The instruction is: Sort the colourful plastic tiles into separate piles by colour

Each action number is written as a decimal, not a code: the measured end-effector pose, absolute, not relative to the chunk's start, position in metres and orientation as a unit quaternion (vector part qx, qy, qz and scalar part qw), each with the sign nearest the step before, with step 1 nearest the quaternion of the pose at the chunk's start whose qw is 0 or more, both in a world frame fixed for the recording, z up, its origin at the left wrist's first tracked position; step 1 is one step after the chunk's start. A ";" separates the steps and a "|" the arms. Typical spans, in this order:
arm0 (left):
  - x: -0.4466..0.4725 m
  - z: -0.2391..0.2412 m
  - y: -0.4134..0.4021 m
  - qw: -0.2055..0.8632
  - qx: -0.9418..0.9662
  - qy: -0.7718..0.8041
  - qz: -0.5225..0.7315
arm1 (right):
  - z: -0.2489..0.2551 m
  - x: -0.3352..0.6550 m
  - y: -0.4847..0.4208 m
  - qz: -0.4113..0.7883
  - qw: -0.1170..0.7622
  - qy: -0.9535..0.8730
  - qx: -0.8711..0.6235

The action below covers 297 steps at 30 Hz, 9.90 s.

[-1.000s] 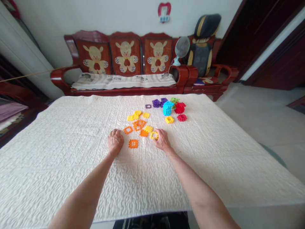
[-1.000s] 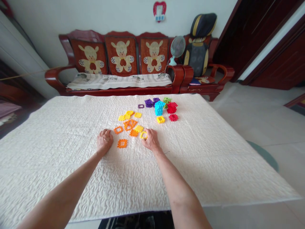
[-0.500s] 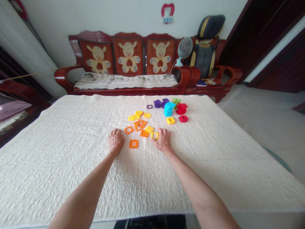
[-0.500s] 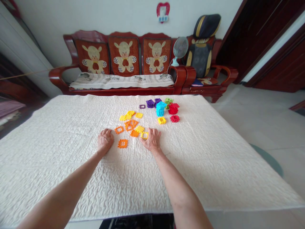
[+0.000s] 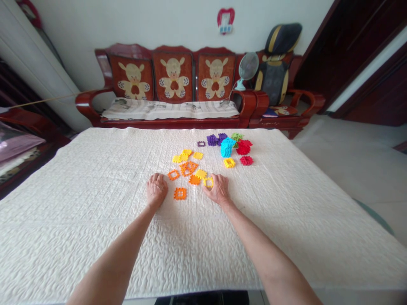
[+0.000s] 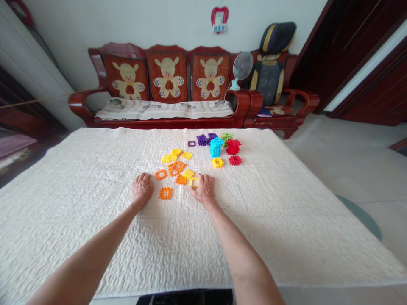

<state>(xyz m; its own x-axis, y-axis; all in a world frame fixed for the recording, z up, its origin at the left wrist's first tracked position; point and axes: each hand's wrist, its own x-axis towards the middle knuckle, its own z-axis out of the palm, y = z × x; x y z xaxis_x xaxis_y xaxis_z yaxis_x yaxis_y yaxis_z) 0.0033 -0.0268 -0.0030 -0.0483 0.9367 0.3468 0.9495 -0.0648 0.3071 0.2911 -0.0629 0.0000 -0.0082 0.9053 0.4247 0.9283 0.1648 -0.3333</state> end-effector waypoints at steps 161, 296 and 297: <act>-0.024 0.005 -0.017 0.035 -0.662 -0.723 -0.193 | -0.021 0.267 -0.015 0.101 0.417 -0.748 -0.506; -0.002 -0.001 -0.017 0.023 -0.668 -0.726 -0.162 | -0.020 0.356 -0.007 -0.121 0.569 -0.528 -0.618; -0.002 0.000 -0.017 0.021 -0.666 -0.727 -0.163 | -0.022 0.351 -0.012 -0.114 0.568 -0.539 -0.612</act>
